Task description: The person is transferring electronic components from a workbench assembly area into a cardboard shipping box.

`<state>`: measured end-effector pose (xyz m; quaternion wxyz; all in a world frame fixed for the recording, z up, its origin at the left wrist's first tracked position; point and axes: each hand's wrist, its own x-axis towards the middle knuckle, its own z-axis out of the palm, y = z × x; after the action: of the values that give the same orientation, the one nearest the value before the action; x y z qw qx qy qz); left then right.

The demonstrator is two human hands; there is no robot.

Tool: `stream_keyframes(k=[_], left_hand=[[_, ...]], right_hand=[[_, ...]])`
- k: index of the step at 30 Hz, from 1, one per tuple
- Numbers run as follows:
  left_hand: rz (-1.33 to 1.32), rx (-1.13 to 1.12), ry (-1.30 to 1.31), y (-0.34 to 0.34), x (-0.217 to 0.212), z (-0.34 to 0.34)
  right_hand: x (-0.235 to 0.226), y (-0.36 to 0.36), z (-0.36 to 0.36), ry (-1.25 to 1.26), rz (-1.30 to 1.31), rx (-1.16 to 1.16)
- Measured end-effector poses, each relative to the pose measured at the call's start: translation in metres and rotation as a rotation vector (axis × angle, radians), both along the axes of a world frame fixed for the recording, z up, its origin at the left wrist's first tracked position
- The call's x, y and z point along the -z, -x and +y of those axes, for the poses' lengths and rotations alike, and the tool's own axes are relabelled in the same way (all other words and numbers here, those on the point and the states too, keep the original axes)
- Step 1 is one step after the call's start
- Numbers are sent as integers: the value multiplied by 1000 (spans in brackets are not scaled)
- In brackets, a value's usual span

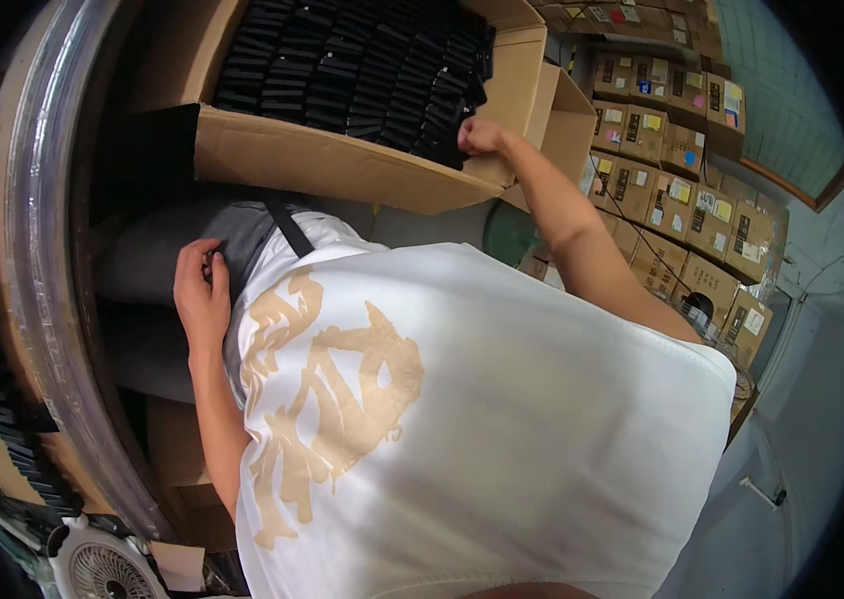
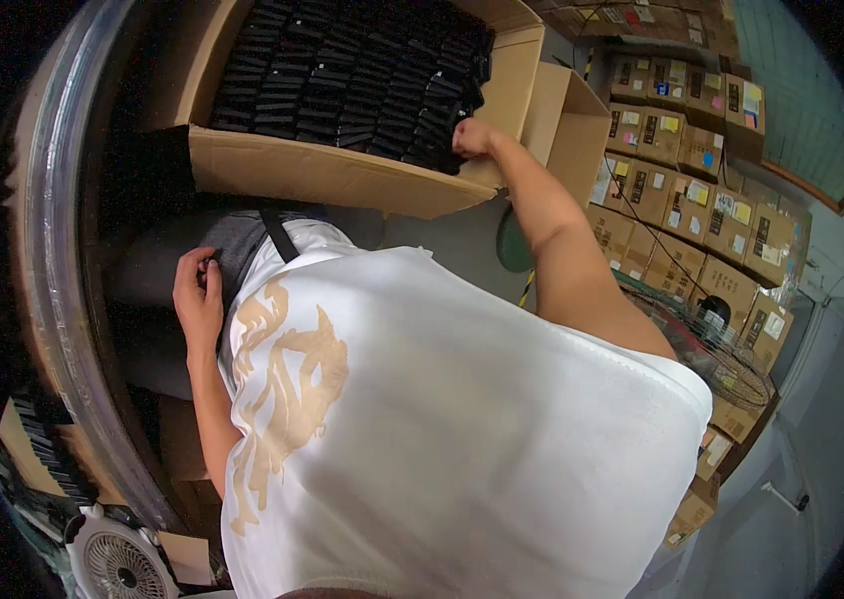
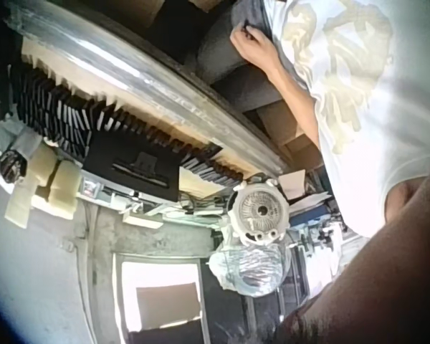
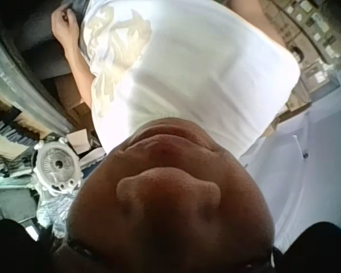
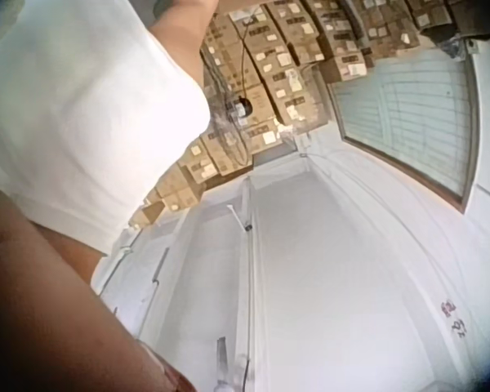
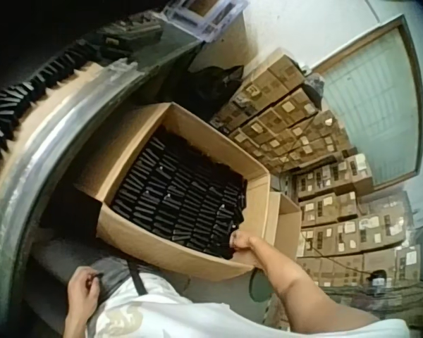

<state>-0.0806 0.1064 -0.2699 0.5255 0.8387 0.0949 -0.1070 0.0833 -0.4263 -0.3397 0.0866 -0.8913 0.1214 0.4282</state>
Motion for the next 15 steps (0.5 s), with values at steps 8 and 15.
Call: stream_keyframes(k=[8,15], left_hand=[[10,22,-5,-3,-2,3],[-21,15,9,-1,3,-1]], right_hand=[[-8,-16,20,150,-278,299],[42,-9,-6,147,-330,353]])
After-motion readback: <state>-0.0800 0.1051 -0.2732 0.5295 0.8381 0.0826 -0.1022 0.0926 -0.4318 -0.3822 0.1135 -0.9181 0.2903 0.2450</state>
